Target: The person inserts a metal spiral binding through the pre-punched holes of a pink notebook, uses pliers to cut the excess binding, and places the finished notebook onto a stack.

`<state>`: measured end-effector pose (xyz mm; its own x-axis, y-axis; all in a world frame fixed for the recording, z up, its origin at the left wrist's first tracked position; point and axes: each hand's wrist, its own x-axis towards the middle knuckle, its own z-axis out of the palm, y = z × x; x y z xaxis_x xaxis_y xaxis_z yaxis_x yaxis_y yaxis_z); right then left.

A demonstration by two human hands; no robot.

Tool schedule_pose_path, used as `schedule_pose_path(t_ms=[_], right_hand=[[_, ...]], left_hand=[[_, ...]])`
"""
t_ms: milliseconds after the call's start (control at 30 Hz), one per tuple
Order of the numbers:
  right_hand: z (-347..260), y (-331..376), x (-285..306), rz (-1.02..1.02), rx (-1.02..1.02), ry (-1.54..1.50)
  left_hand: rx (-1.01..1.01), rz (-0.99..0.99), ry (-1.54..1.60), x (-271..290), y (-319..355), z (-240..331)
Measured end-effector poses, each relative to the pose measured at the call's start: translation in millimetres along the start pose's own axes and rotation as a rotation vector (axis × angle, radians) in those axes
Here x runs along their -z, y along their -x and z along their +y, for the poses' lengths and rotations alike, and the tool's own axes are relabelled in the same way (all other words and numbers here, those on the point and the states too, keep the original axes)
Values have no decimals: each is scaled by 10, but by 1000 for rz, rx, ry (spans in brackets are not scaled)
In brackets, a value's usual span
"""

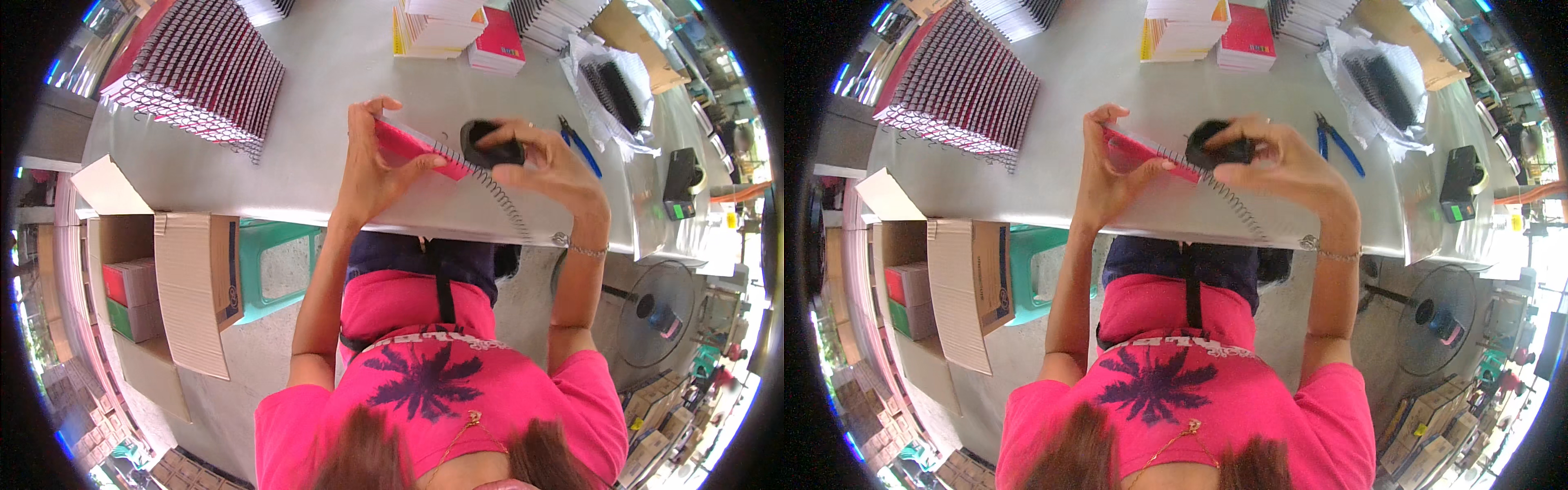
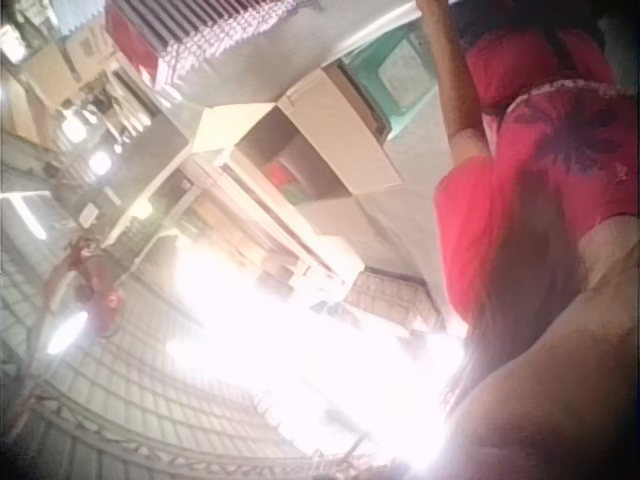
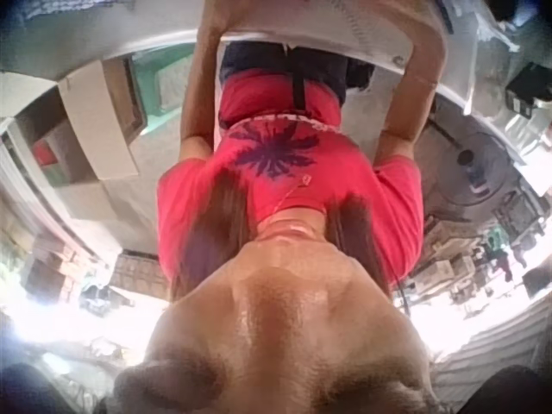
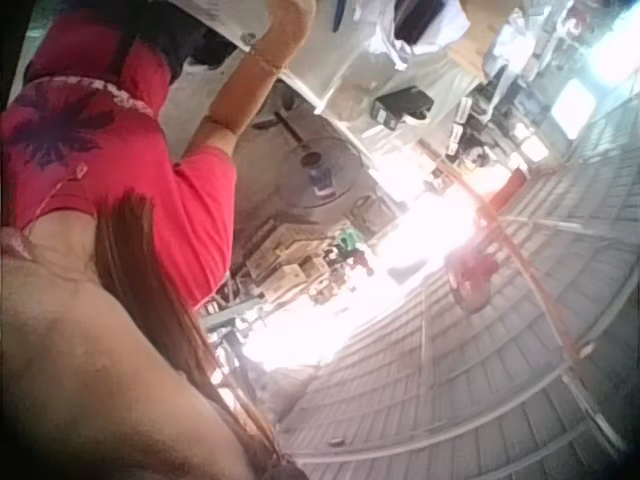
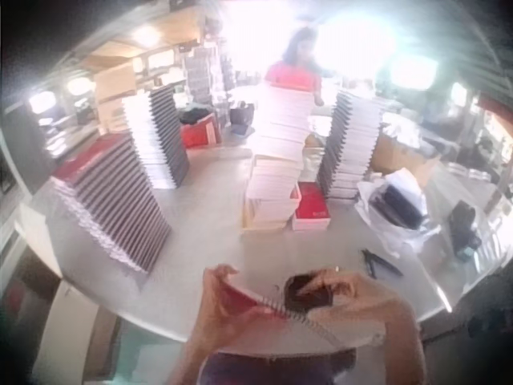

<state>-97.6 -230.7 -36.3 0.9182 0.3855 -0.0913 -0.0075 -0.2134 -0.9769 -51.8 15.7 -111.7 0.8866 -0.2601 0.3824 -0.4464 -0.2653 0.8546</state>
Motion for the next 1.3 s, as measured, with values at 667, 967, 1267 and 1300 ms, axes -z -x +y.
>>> schedule_pose_path(t_ms=[667,967,1267,1300], right_hand=[[-210,-43,-221,-90,64,3],[-243,-172,-268,29,32,171],[-181,-141,-280,-111,197,177],[-146,-173,-269,-52,124,181]], left_hand=[[51,7,165,-9,-1,-136],[45,-38,189,-4,52,-89],[66,-23,267,-51,29,-131],[59,-21,231,-43,29,-118]])
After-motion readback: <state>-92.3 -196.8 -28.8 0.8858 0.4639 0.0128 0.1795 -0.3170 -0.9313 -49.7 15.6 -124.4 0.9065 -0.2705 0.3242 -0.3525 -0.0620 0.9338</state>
